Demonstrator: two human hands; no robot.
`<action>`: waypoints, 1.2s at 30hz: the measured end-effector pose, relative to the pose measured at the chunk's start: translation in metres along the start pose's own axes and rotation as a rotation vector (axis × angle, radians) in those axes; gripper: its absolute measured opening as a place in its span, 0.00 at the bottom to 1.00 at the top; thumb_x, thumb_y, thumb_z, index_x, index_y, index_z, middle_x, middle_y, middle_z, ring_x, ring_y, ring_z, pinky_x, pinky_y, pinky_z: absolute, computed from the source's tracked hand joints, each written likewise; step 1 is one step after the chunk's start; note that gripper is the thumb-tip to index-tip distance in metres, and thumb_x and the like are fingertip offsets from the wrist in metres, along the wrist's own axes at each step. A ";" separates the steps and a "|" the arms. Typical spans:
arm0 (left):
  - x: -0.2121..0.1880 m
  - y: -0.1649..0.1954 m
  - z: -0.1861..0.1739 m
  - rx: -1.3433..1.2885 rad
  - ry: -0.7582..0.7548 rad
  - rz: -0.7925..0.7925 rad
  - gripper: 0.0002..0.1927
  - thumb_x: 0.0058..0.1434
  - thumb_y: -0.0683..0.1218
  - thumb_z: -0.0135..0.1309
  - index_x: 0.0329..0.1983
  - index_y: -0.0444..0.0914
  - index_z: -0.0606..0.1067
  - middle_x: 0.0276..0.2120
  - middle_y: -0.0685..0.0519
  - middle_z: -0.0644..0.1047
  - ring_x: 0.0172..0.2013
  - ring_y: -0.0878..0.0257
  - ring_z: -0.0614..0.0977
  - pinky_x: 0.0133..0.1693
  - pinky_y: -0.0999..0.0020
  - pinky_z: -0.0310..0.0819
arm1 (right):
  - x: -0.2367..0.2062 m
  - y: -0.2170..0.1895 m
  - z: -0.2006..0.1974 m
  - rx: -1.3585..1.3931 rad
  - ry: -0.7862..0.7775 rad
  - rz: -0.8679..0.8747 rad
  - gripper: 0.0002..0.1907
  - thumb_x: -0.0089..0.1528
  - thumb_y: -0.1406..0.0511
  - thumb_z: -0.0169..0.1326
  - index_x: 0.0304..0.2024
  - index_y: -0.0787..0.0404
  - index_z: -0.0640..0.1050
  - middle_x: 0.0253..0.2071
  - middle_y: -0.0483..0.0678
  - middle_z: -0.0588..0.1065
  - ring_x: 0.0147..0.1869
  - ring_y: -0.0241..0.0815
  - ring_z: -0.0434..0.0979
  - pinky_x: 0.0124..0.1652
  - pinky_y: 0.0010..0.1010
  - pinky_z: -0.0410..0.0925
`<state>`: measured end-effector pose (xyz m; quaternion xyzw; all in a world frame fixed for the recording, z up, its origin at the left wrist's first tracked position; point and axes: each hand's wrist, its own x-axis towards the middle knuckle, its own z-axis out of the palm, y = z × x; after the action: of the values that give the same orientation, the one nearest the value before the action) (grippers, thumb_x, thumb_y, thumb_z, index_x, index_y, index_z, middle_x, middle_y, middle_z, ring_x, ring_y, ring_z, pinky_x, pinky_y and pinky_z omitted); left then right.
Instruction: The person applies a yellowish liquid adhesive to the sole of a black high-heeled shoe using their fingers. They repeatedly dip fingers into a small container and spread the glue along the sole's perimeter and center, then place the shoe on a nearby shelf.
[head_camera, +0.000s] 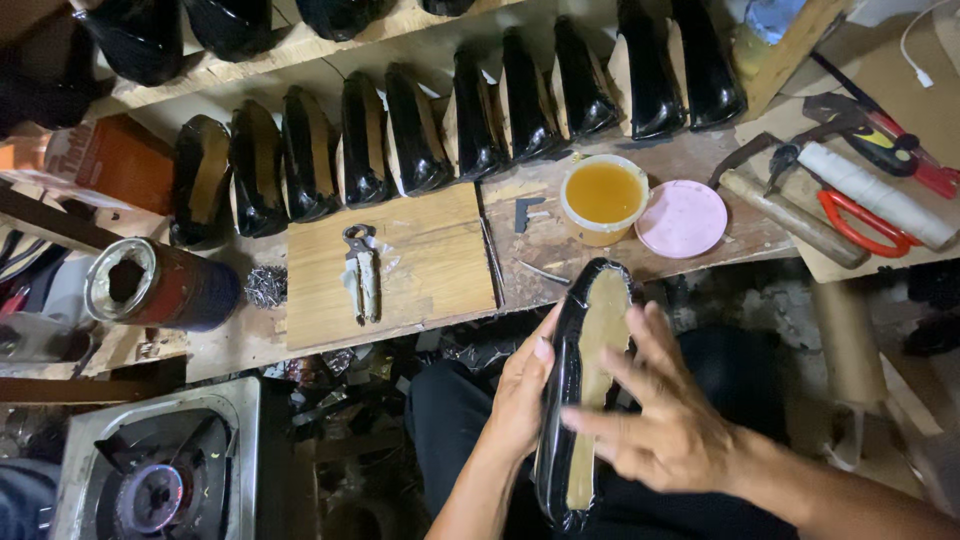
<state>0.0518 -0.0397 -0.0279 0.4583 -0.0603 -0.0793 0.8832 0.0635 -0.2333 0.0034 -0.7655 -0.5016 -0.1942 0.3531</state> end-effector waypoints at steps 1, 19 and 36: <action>-0.001 -0.001 -0.001 0.004 -0.010 -0.002 0.37 0.73 0.59 0.43 0.77 0.31 0.56 0.71 0.43 0.66 0.68 0.55 0.69 0.68 0.61 0.61 | 0.002 0.003 0.000 -0.002 0.027 0.043 0.18 0.63 0.58 0.56 0.56 0.44 0.81 0.81 0.51 0.44 0.84 0.64 0.34 0.77 0.59 0.36; -0.012 -0.013 -0.015 0.299 -0.038 0.017 0.36 0.73 0.60 0.47 0.76 0.34 0.61 0.68 0.45 0.71 0.66 0.60 0.71 0.68 0.66 0.61 | 0.020 0.020 -0.018 -0.069 0.108 0.279 0.16 0.61 0.64 0.56 0.53 0.50 0.81 0.78 0.58 0.51 0.83 0.70 0.44 0.76 0.57 0.45; -0.003 -0.008 -0.007 0.044 0.046 -0.022 0.35 0.72 0.58 0.45 0.76 0.33 0.59 0.69 0.44 0.69 0.66 0.57 0.71 0.67 0.61 0.64 | 0.002 0.000 -0.003 -0.018 -0.009 -0.019 0.17 0.59 0.58 0.58 0.52 0.42 0.83 0.76 0.51 0.54 0.82 0.58 0.43 0.75 0.60 0.41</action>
<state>0.0494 -0.0381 -0.0379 0.4801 -0.0368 -0.0771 0.8730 0.0650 -0.2342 0.0071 -0.7645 -0.5088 -0.1987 0.3423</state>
